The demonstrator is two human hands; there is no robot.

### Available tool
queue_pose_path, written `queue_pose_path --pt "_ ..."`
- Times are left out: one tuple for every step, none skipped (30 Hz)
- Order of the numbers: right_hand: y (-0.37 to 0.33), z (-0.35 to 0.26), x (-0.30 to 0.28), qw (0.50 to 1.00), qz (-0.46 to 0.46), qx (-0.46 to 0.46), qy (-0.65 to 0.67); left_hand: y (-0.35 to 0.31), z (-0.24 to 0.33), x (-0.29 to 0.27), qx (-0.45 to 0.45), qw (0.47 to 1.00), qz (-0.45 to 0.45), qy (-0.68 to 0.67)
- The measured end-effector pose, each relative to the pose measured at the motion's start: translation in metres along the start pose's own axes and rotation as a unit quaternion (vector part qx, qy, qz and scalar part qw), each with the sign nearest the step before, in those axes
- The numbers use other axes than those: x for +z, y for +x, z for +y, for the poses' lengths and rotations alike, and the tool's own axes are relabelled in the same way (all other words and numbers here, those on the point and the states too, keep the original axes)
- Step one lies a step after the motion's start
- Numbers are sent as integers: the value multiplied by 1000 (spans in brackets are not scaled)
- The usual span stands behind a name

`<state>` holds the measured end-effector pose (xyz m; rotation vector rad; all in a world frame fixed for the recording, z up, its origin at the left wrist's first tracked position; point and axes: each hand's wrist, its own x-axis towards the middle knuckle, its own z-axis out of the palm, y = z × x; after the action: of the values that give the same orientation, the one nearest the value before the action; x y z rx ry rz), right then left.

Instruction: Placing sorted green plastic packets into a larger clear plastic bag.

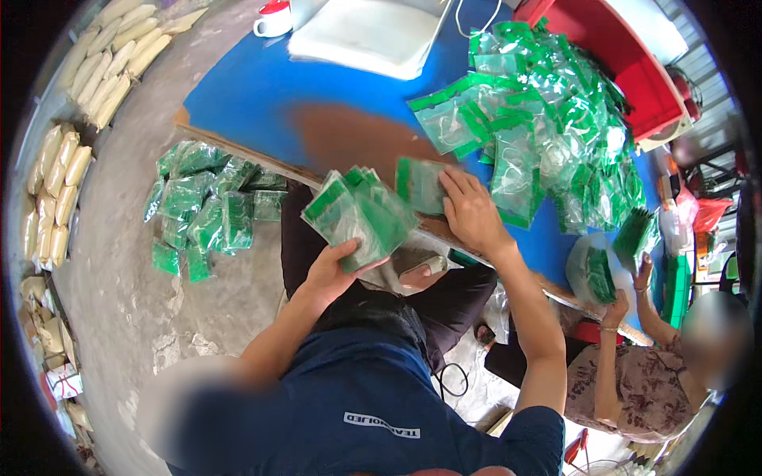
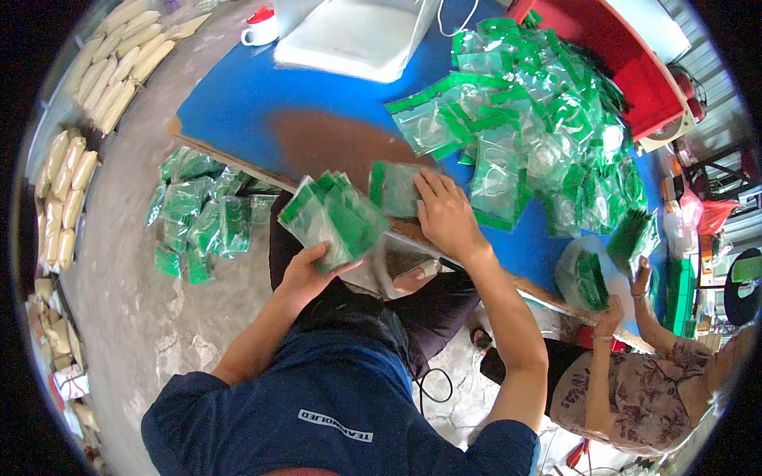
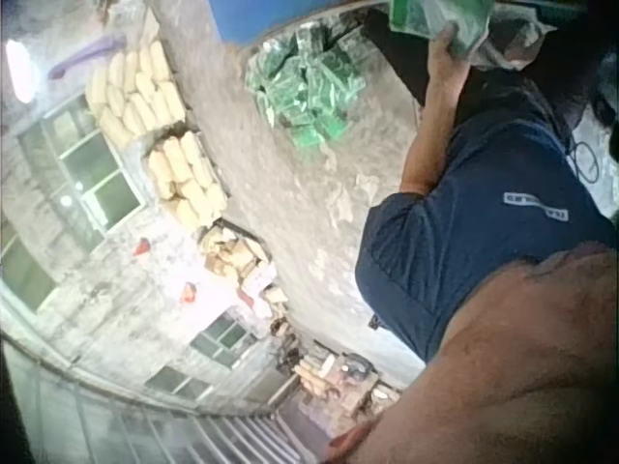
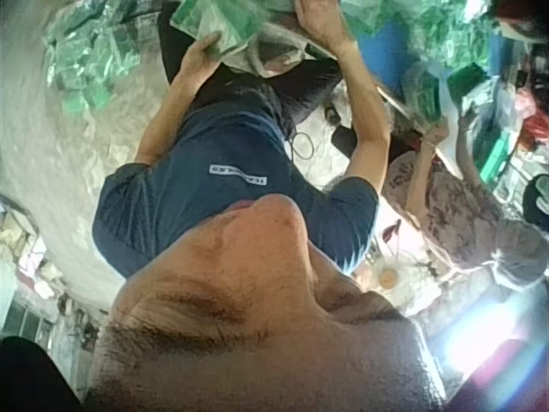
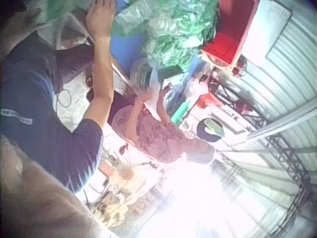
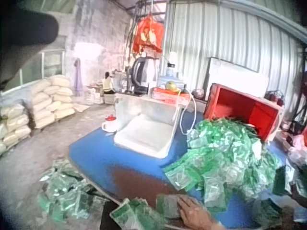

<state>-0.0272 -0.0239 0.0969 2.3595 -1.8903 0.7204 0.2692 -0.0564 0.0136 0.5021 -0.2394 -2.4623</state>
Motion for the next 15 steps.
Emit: queue_pose_path --pt "-1 -14 -5 998 -8 41 -40 -3 3 -11 -3 1000 -28 8" --pt "1 -24 -6 993 -16 81 -81 -4 5 -19 -6 998 -57 17" --pt "1 -32 -1 993 -16 81 -78 -5 4 -17 -6 998 -55 17" --pt "2 -40 3 998 -39 37 -39 -3 4 -13 6 998 -49 48" --pt "2 -46 5 998 -60 -7 -1 -2 3 -10 17 996 -45 79" --pt "3 -42 14 988 -104 -15 111 2 2 -8 17 995 -50 83" --pt "9 -29 20 989 -97 -14 108 6 0 -7 25 995 -13 98" --pt "22 -8 25 996 -36 -25 80 10 1 -6 35 993 23 112" --pt "34 9 30 998 23 -36 54 10 5 -7 33 992 19 118" --pt "48 21 31 998 58 28 -20 6 7 -9 47 992 9 113" --pt "57 30 32 987 91 90 -92 2 9 -10 63 992 -2 108" --pt "54 44 38 982 54 81 -159 2 10 -17 84 990 -22 108" --pt "55 35 36 983 58 78 -159 -1 15 -20 88 990 -24 110" --pt "47 19 37 989 26 38 -137 -4 20 -24 80 993 -50 71" --pt "38 1 34 993 -7 -3 -116 -5 22 -24 72 994 -77 31"
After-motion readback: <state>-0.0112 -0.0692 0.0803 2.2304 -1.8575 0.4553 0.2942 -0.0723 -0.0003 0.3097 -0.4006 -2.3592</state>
